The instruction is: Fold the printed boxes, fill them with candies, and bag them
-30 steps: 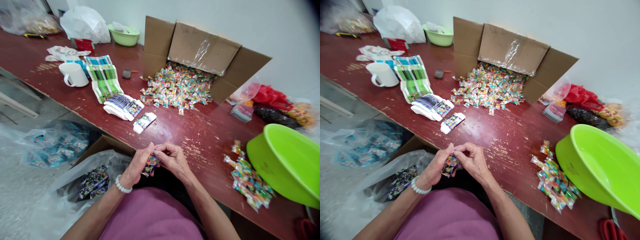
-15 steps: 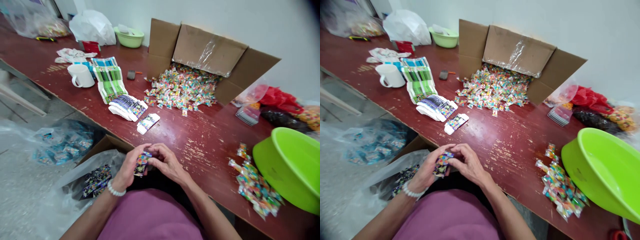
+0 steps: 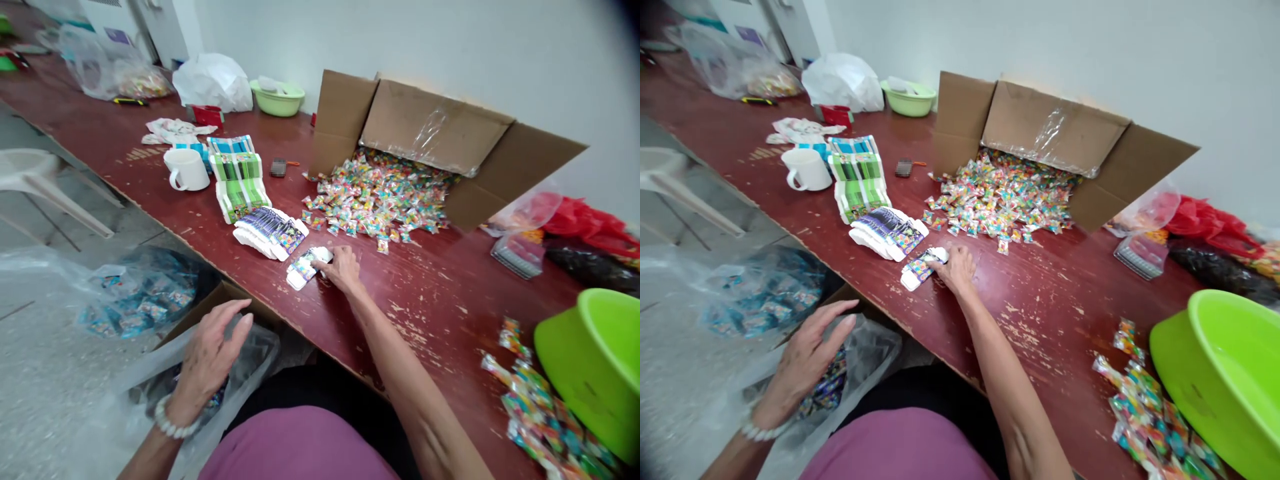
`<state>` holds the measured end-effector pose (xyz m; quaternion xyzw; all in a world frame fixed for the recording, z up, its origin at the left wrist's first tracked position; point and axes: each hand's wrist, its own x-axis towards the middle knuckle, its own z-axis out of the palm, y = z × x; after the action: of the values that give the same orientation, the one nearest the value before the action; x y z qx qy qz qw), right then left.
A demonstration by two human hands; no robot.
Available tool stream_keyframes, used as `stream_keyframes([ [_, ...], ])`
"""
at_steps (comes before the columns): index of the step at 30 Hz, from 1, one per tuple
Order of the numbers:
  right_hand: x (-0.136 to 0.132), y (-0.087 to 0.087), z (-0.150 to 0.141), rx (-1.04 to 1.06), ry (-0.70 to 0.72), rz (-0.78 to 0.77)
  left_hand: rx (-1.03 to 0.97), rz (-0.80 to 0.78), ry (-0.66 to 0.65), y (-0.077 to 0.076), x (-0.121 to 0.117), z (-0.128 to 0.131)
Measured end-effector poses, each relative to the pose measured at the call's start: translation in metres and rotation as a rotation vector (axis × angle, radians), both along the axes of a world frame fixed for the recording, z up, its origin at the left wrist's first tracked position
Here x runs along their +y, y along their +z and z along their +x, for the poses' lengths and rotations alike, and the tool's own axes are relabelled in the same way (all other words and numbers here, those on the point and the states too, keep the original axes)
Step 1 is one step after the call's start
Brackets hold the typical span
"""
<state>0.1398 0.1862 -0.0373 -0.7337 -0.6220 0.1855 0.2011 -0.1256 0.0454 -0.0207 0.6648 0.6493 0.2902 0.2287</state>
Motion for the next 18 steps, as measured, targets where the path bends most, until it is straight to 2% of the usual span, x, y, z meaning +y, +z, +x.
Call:
stream_keyframes([
  [3, -0.005, -0.008, 0.0, 0.081, -0.063, 0.071, 0.034, 0.121, -0.043, 0.003, 0.02, 0.027],
  [8, -0.007, -0.022, 0.006, 0.54, -0.165, 0.28, 0.045, 0.25, -0.103, -0.002, 0.042, 0.047],
  [13, -0.015, -0.019, 0.021, 0.818, -0.142, 0.255, 0.023, 0.302, -0.116, -0.001, 0.049, 0.051],
  [18, -0.046, -0.011, 0.038, 0.987, -0.099, 0.207, -0.019, 0.28, -0.117, 0.003, 0.052, 0.061],
])
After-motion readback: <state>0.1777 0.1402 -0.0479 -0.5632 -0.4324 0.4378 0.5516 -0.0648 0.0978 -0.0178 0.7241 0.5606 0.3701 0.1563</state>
